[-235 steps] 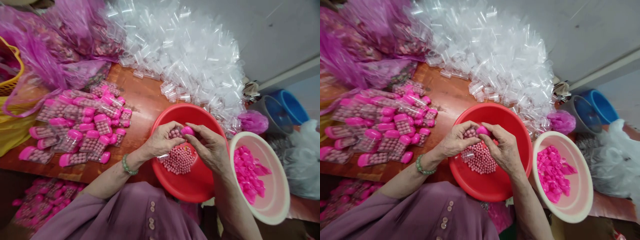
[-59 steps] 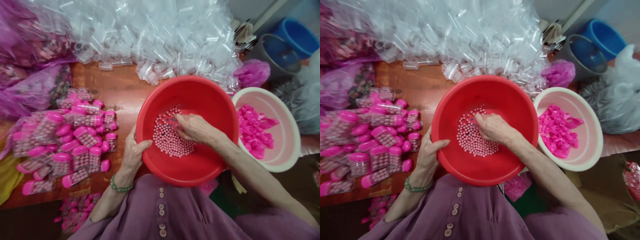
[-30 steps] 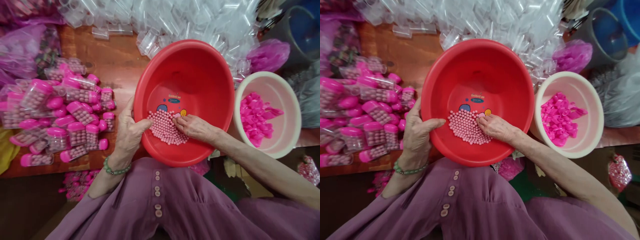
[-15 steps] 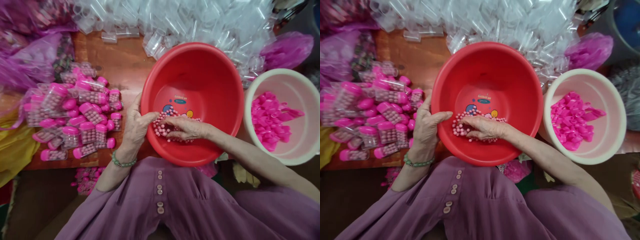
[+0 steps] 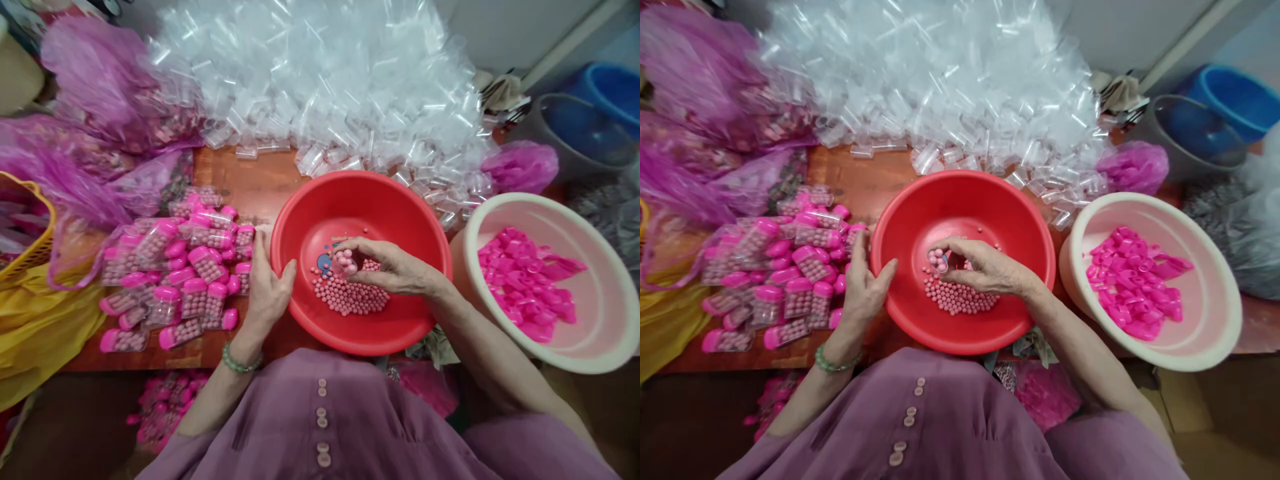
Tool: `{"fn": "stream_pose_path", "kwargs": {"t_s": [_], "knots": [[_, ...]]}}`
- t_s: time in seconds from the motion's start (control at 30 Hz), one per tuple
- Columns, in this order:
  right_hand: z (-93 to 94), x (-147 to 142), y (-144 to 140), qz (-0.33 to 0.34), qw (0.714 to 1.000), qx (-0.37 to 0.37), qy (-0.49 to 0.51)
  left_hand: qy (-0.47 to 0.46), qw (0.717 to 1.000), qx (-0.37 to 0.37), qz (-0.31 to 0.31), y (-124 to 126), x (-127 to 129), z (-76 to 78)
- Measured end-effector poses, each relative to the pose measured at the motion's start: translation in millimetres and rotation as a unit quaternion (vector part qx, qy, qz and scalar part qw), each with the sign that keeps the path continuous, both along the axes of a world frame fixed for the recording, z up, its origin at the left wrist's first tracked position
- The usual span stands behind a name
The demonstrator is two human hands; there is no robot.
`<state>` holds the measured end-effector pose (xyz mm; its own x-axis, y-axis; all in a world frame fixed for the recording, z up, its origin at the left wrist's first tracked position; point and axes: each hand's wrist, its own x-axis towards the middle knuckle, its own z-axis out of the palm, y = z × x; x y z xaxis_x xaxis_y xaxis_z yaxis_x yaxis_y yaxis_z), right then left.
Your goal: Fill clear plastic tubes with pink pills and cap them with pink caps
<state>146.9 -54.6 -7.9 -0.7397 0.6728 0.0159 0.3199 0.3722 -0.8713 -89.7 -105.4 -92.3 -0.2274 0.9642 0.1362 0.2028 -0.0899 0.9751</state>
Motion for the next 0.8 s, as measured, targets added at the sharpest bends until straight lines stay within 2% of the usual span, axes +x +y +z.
{"fn": "stream_pose_path", "kwargs": {"t_s": [0.03, 0.07, 0.1, 0.2, 0.23, 0.3, 0.43, 0.57, 0.8], "knots": [[1.6, 1, 0, -0.013, 1.000, 0.001, 0.000, 0.062, 0.997, 0.038, 0.021, -3, 2, 7.6], [3.5, 2, -1, -0.024, 1.000, 0.000, 0.004, 0.102, 0.993, 0.064, 0.015, -6, 5, 16.5], [5.4, 2, -1, -0.028, 1.000, -0.003, 0.009, 0.110, 0.991, 0.078, -0.023, -8, 9, 25.9], [9.1, 2, -3, -0.013, 0.999, -0.012, 0.040, 0.008, 0.976, 0.043, -0.215, -6, 27, 48.3], [9.2, 1, -3, -0.012, 0.998, -0.018, 0.057, -0.035, 0.965, 0.019, -0.261, -4, 32, 52.1], [7.7, 1, -5, -0.027, 0.995, -0.042, 0.089, -0.110, 0.945, -0.017, -0.307, 1, 43, 54.6], [4.4, 4, -10, -0.042, 0.992, -0.087, 0.087, -0.205, 0.928, -0.056, -0.306, 5, 53, 50.0], [4.9, 7, -14, -0.068, 0.994, -0.058, 0.061, -0.210, 0.930, -0.069, -0.294, 3, 53, 47.7], [-3.3, 6, -15, -0.127, 0.987, -0.009, 0.097, -0.241, 0.923, -0.087, -0.287, 7, 51, 47.3]]}}
